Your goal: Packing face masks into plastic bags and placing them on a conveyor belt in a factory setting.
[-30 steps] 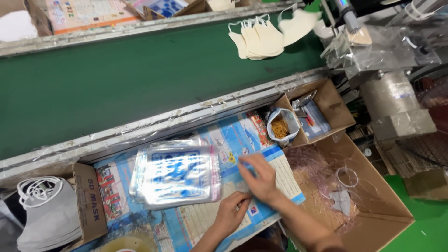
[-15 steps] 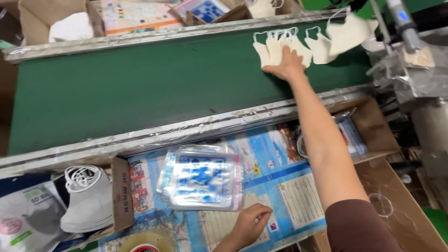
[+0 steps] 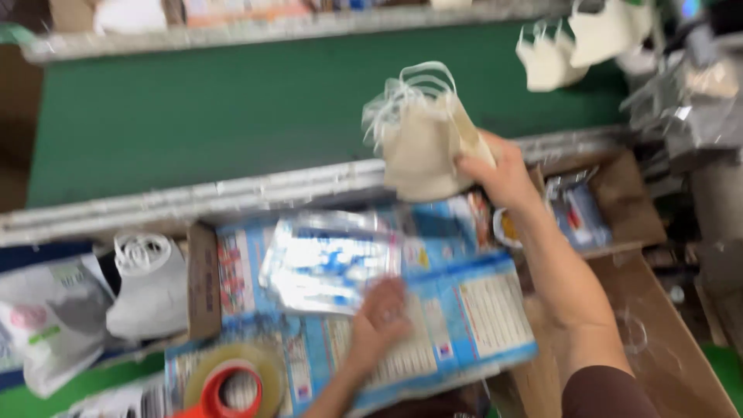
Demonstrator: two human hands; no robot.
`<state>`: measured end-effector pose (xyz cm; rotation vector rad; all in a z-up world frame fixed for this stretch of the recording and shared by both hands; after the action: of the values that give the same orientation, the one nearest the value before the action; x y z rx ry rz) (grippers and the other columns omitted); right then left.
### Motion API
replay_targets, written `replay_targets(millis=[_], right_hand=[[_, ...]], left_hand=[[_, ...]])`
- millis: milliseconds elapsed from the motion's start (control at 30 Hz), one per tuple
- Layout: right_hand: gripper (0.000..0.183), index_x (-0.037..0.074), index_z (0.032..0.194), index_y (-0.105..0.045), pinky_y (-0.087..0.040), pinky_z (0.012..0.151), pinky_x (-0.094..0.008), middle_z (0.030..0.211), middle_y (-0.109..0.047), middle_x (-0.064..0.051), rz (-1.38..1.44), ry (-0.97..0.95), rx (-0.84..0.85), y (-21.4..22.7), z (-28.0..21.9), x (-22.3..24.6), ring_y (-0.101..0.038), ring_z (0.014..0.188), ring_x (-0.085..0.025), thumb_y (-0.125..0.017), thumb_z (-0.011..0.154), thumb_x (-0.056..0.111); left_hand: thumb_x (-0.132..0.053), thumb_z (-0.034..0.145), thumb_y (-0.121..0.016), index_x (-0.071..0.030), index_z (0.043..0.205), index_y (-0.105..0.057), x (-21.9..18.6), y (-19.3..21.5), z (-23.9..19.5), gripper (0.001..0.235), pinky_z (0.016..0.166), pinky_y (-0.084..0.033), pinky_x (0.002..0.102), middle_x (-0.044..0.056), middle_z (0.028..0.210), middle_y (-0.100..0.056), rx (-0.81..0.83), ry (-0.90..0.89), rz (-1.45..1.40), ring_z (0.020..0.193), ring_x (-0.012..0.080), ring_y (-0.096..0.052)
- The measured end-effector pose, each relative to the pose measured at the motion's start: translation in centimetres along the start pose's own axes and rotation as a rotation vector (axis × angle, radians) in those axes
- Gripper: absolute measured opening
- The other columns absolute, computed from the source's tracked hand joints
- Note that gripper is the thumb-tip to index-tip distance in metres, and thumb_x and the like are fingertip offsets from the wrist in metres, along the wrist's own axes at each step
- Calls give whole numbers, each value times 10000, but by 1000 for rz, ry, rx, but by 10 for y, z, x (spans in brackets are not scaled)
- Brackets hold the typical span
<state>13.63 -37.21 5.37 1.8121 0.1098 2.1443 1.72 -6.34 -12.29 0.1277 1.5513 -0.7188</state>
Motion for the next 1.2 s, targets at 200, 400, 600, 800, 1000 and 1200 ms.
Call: replay_targets(millis=[200, 400, 600, 800, 1000, 1200], right_hand=[[700, -3, 1509, -536, -495, 1046, -288, 1329, -682, -72, 164, -208, 264, -88, -180, -18, -611, 1188, -135, -813, 884, 147], [899, 14, 1469, -473, -454, 1093, -372, 1368, -644, -139, -6, -299, 341, -92, -231, 1, -591, 1296, -229, -896, 689, 158], [521, 63, 1342, -624, -486, 1036, -372, 1249, -683, -126, -392, 21, 264, -147, -278, -91, -630, 1174, -304, -788, 861, 175], [656, 49, 1371, -578, -475, 1049, -362, 1324, -651, -115, 13, -319, 215, -114, -251, -2, -607, 1224, -215, -816, 761, 89], [651, 60, 1323, -592, -564, 975, -356, 1214, -741, -85, -28, -515, 332, -124, -262, 22, -689, 1124, -140, -882, 744, 121], [784, -24, 1246, -594, -417, 992, -476, 1252, -628, -215, -483, -9, 320, -130, -261, 7, -534, 1215, -388, -903, 547, 151]], left_hand=[[-81, 812, -824, -6, 1373, -543, -106, -2, 16, 632, 1001, -539, 355, 105, 1278, -669, -159, 244, -66, 1155, 202, -654], [-166, 806, -881, -18, 1196, -732, -69, 16, -37, 443, 886, -597, 311, 72, 1092, -794, 19, 171, 475, 991, 158, -749], [-380, 728, -900, 5, 1458, -404, -68, -1, -48, 963, 1034, -493, 403, 203, 1370, -600, 170, 37, 488, 1251, 331, -589], [-930, 742, -487, 39, 1554, -325, -60, 32, -62, 1274, 1070, -522, 504, 268, 1454, -574, 414, 550, -678, 1290, 393, -624], [-661, 744, -721, 6, 1390, -581, -43, 28, -75, 939, 1062, -523, 451, 234, 1370, -649, 316, 622, -314, 1235, 350, -666], [-280, 762, -853, -88, 1246, -709, -55, 17, -63, 540, 994, -551, 393, 109, 1238, -753, 409, 129, 744, 1145, 272, -702]])
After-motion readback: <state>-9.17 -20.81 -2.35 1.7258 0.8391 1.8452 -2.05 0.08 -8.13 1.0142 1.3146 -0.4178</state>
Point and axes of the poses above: each hand's wrist, its own z-axis towards the middle knuckle, its own y-axis out of the back of the hand, x = y × z, the point moved 3 cm from there along z, towards the middle knuckle
